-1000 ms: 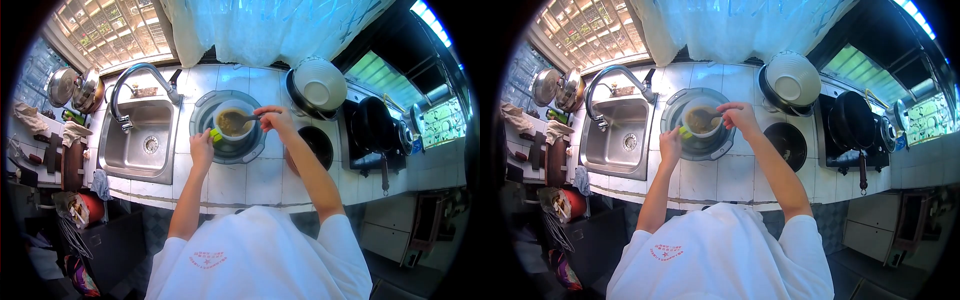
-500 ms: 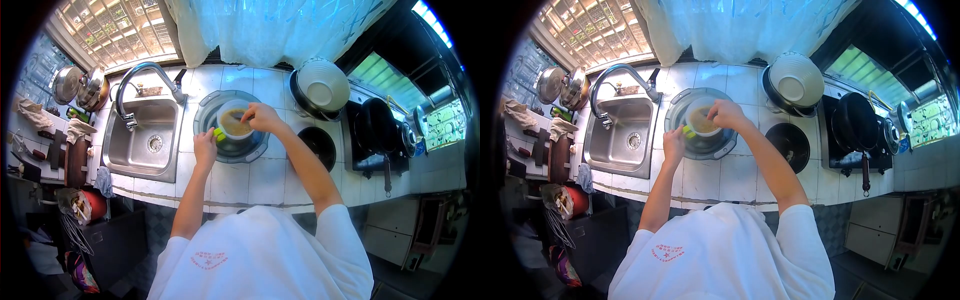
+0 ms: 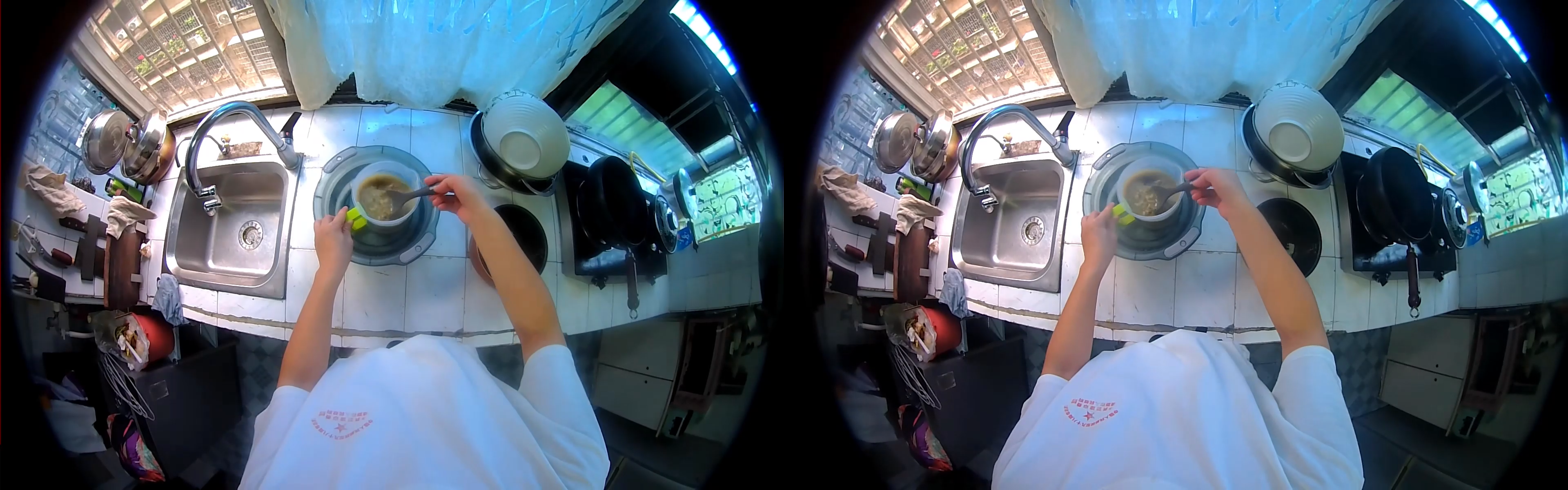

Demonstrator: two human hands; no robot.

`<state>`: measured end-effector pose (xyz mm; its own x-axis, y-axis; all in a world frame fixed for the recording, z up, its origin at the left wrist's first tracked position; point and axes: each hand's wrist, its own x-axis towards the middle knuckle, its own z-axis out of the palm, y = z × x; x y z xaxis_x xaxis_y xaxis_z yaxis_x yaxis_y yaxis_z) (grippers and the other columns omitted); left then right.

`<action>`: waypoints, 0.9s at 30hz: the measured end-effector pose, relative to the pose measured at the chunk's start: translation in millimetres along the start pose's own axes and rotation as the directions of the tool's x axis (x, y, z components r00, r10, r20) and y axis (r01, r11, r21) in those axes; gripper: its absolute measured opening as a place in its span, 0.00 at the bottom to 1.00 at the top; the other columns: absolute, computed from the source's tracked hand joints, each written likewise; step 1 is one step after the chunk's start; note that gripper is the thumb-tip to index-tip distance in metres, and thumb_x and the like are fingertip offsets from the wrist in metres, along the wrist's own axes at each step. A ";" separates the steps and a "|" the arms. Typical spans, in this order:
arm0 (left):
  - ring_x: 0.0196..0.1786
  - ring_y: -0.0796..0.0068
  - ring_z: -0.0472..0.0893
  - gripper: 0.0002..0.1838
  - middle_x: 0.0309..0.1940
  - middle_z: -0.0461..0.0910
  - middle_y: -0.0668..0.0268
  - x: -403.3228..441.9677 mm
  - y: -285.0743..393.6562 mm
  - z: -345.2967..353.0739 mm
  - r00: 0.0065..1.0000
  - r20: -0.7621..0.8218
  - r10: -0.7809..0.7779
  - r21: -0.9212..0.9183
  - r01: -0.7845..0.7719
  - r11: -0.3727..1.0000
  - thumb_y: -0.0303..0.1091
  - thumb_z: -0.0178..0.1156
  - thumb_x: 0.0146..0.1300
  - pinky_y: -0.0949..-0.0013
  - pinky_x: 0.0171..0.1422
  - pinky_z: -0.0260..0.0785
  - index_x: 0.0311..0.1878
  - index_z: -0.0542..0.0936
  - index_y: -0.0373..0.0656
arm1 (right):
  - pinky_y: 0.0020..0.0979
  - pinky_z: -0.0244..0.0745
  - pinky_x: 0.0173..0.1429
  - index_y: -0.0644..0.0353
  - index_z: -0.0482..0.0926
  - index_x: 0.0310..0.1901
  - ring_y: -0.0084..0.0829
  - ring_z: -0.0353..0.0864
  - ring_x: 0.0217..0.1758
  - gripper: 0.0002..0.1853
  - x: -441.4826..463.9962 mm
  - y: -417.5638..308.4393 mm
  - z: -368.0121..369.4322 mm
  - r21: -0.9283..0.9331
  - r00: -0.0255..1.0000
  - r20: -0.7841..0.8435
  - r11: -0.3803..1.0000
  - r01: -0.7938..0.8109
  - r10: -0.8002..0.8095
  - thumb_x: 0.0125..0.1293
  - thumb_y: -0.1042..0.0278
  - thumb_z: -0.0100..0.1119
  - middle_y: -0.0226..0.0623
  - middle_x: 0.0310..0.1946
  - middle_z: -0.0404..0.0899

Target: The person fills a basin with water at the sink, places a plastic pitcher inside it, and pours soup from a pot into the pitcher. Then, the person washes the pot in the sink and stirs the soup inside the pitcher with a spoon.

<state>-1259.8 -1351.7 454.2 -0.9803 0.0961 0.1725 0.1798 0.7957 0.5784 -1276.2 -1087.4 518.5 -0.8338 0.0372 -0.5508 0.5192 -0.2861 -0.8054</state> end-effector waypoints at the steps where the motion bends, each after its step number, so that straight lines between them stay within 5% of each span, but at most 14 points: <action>1: 0.40 0.63 0.70 0.14 0.32 0.75 0.60 0.0 0.0 -0.2 1.000 0.001 0.000 0.000 0.000 1.000 0.27 0.55 0.60 0.67 0.47 0.66 0.50 0.78 0.42 | 0.21 0.75 0.27 0.65 0.79 0.40 0.25 0.76 0.21 0.16 -2.0 0.2 -2.6 0.071 1.000 0.009 0.997 -0.010 0.009 0.47 0.78 0.51 0.36 0.26 0.77; 8: 0.40 0.63 0.70 0.14 0.32 0.75 0.61 -0.1 -0.6 0.6 1.000 -0.008 -0.002 -0.005 0.002 1.000 0.27 0.56 0.59 0.66 0.47 0.66 0.50 0.78 0.42 | 0.22 0.75 0.30 0.65 0.78 0.41 0.25 0.76 0.22 0.17 -17.0 -7.8 -6.2 0.165 1.000 0.013 0.986 0.007 -0.009 0.47 0.78 0.50 0.37 0.27 0.77; 14: 0.40 0.63 0.70 0.14 0.32 0.75 0.60 -0.2 -2.2 2.3 1.000 -0.014 0.001 -0.011 -0.001 1.000 0.27 0.56 0.59 0.66 0.47 0.66 0.50 0.78 0.42 | 0.22 0.73 0.29 0.62 0.82 0.33 0.27 0.76 0.24 0.14 -35.6 -18.6 14.1 -0.182 0.961 0.087 0.944 0.274 -0.262 0.46 0.81 0.49 0.35 0.29 0.76; 17: 0.40 0.63 0.70 0.14 0.32 0.75 0.60 0.0 -0.7 1.5 1.000 -0.009 0.007 0.002 -0.007 1.000 0.27 0.55 0.60 0.66 0.46 0.66 0.50 0.78 0.42 | 0.22 0.71 0.34 0.60 0.83 0.30 0.27 0.76 0.28 0.15 -31.0 -13.4 28.4 -0.455 0.869 0.189 0.743 0.491 -0.458 0.43 0.86 0.50 0.32 0.29 0.74; 19: 0.40 0.63 0.70 0.14 0.32 0.75 0.60 -0.1 -1.0 0.1 1.000 0.002 0.007 0.022 -0.007 1.000 0.27 0.55 0.60 0.67 0.46 0.66 0.50 0.78 0.42 | 0.29 0.71 0.36 0.53 0.84 0.27 0.34 0.76 0.34 0.15 -17.5 -3.5 34.4 -0.693 0.752 0.313 0.402 0.598 -0.579 0.42 0.81 0.50 0.36 0.29 0.72; 27: 0.40 0.63 0.70 0.14 0.32 0.75 0.60 -0.8 0.5 -1.2 1.000 0.003 0.012 0.007 -0.012 1.000 0.27 0.55 0.61 0.67 0.47 0.66 0.50 0.78 0.41 | 0.32 0.70 0.43 0.47 0.84 0.26 0.36 0.75 0.41 0.15 -12.4 -11.7 50.9 -0.839 0.837 0.451 0.173 0.516 -0.310 0.41 0.79 0.51 0.32 0.32 0.74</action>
<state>-1258.9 -1352.1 455.3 -0.9782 0.1078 0.1773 0.1915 0.7987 0.5705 -1281.4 -1133.3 545.9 -0.9434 -0.3118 -0.1130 -0.1828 0.7732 -0.6072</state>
